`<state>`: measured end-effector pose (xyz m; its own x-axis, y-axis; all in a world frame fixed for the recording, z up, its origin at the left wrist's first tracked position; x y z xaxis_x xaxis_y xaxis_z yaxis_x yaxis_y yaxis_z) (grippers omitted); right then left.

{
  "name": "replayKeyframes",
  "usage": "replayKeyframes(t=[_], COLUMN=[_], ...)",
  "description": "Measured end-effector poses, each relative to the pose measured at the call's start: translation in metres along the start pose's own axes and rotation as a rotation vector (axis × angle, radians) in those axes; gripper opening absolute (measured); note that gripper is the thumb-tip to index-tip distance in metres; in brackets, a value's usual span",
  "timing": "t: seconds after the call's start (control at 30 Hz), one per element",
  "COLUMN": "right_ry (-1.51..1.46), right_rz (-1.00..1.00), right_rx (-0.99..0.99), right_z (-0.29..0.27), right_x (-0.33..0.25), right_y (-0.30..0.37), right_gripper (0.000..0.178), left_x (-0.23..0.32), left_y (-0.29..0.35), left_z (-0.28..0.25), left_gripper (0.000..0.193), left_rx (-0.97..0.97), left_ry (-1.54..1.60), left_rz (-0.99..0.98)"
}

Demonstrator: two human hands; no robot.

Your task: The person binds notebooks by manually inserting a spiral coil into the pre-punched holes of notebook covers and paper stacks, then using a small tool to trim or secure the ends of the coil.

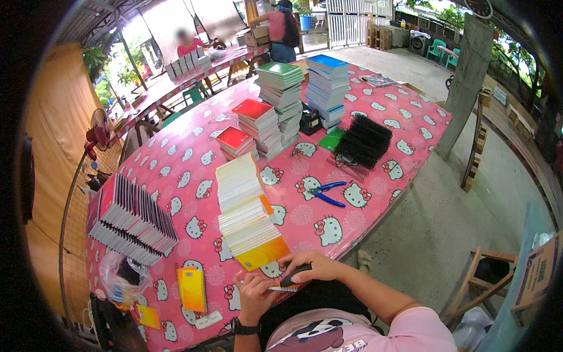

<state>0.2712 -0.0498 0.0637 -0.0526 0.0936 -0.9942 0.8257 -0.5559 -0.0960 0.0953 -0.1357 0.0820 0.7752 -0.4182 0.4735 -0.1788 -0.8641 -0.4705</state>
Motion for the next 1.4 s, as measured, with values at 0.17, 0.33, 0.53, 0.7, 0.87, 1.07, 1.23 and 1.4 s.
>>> replayKeyframes(t=[0.17,0.33,0.53,0.7,0.87,1.07,1.23,1.4], right_ry=[0.257,0.241,-0.081,0.023,0.385,0.196,-0.241,-0.053], right_rz=[0.12,0.123,0.102,0.082,0.284,0.196,0.019,0.201], right_rx=[0.002,-0.048,-0.21,-0.059,-0.094,-0.098,-0.149,-0.208], right_z=[0.01,0.013,0.024,0.014,0.016,0.024,0.039,0.033], right_x=[0.004,0.003,0.012,0.007,0.033,0.011,-0.009,-0.001], right_y=[-0.01,-0.017,-0.014,-0.022,-0.028,-0.033,-0.035,-0.041], right_gripper=[0.037,0.041,0.04,0.04,0.044,0.043,0.046,0.045], left_x=[0.0,-0.002,-0.003,-0.02,-0.062,-0.057,-0.07,-0.053], left_y=[-0.004,-0.001,0.003,0.018,0.049,0.045,0.055,0.037], left_z=[-0.002,-0.001,0.001,0.009,0.05,0.045,0.053,0.035], left_gripper=[0.023,0.041,0.055,0.078,0.056,0.053,0.048,0.062], left_rx=[0.02,0.054,0.091,0.366,0.177,0.161,0.143,0.227], left_ry=[0.007,0.074,-0.036,0.285,0.544,0.807,0.709,0.735], left_rz=[-0.005,-0.058,0.014,-0.176,-0.425,-0.589,-0.435,-0.418])
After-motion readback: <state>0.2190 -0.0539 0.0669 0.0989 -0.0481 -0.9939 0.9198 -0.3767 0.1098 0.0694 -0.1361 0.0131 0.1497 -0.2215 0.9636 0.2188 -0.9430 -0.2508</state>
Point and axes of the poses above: each hand's wrist, its own y-axis away from the middle knuckle, its own z-axis out of the palm, x = y × z, the point moved 4 cm from there along -y, towards the middle knuckle, and after that the axes turned 2 degrees about z, right-handed, at the moved point
